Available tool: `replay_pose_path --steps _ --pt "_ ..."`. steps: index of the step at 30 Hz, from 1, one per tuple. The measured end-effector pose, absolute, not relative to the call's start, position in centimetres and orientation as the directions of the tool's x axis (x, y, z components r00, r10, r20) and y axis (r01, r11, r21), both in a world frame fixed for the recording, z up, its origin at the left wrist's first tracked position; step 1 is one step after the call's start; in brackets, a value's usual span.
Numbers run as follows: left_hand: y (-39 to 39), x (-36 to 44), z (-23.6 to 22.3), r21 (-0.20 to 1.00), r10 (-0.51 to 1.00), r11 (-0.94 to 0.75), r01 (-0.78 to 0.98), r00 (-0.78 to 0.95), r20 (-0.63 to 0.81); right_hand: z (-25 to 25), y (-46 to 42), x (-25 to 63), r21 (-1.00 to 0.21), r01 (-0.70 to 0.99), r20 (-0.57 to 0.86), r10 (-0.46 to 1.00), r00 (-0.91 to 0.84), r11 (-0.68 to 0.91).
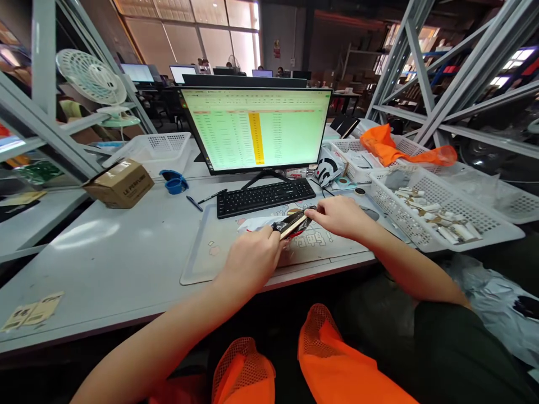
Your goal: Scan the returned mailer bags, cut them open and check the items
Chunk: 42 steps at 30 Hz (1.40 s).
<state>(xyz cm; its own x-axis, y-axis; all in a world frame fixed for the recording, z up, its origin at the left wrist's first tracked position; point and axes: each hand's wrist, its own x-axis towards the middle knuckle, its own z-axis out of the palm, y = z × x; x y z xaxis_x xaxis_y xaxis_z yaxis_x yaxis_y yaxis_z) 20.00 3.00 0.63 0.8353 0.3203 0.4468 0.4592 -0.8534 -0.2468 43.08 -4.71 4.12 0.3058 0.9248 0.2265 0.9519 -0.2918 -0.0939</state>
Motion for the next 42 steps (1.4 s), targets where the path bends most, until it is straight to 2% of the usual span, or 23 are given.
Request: replay_pose_path --steps 3,7,12,15,17,20,23,26,28,30,31,32,33,35,36,37,39,42 --pt "2.4 20.6 0.3 -0.255 0.347 -0.843 0.473 0.841 0.415 3.7 -4.3 43.3 -0.147 0.960 0.250 0.930 0.270 -0.239" --pt "2.4 20.6 0.0 -0.240 0.363 -0.843 0.482 0.838 0.408 2.8 -3.7 44.1 -0.306 0.933 0.303 0.910 0.284 -0.189" --pt "3.6 19.2 0.4 -0.183 0.340 -0.879 0.440 0.849 0.405 1.4 -3.1 45.5 -0.439 0.892 0.411 0.859 0.305 -0.107" --pt "4.4 18.1 0.7 -0.161 0.304 -0.904 0.396 0.859 0.412 0.3 -2.1 46.1 -0.651 0.757 0.289 0.901 0.322 -0.062" --pt "4.9 17.5 0.6 -0.138 0.277 -0.919 0.370 0.854 0.441 -1.1 -1.1 46.1 -0.749 0.661 0.170 0.948 0.268 -0.052" --pt "6.0 16.7 0.6 -0.083 0.272 -0.931 0.355 0.829 0.489 -4.1 0.3 45.4 -0.794 0.607 0.103 0.977 0.186 -0.033" --pt "7.4 16.4 1.0 0.015 0.325 -0.931 0.364 0.813 0.484 -6.4 0.8 44.9 -0.806 0.592 0.109 0.977 0.181 -0.020" --pt "8.7 16.4 1.5 0.137 0.411 -0.909 0.393 0.794 0.448 -5.6 -0.3 45.0 -0.780 0.625 0.174 0.956 0.236 -0.013" --pt "9.1 16.6 1.7 0.231 0.472 -0.882 0.412 0.763 0.442 -3.2 -1.7 44.4 -0.678 0.730 0.398 0.881 0.257 0.093" --pt "9.1 16.8 1.5 0.332 0.512 -0.857 0.394 0.720 0.468 -0.1 -2.8 42.9 -0.418 0.874 0.629 0.774 0.080 0.250" --pt "9.0 17.0 1.3 0.381 0.523 -0.847 0.370 0.702 0.483 1.3 -3.0 41.7 -0.256 0.914 0.653 0.754 -0.076 0.314" --pt "8.9 17.2 0.9 0.424 0.526 -0.841 0.335 0.691 0.496 2.6 -2.9 40.4 -0.118 0.925 0.591 0.775 -0.227 0.361" --pt "8.8 17.3 0.5 0.456 0.518 -0.839 0.296 0.688 0.507 3.5 -2.6 39.2 -0.031 0.920 0.459 0.823 -0.335 0.391" --pt "9.2 17.3 -0.8 0.482 0.477 -0.852 0.205 0.683 0.553 4.6 -1.2 37.3 0.055 0.904 0.189 0.884 -0.427 0.424" --pt "9.7 17.2 -1.6 0.487 0.454 -0.861 0.150 0.660 0.599 4.7 -0.4 36.8 0.075 0.901 0.114 0.894 -0.433 0.426" --pt "10.3 17.1 -2.5 0.486 0.436 -0.868 0.101 0.624 0.648 4.7 0.4 36.7 0.085 0.902 0.084 0.899 -0.431 0.424" --pt "11.8 17.0 -4.3 0.469 0.416 -0.881 0.058 0.564 0.713 4.5 1.5 37.4 0.085 0.906 0.126 0.897 -0.423 0.415" --pt "13.5 17.3 -7.2 0.436 0.407 -0.894 0.104 0.597 0.691 4.2 2.0 39.3 0.040 0.915 0.226 0.888 -0.400 0.402"
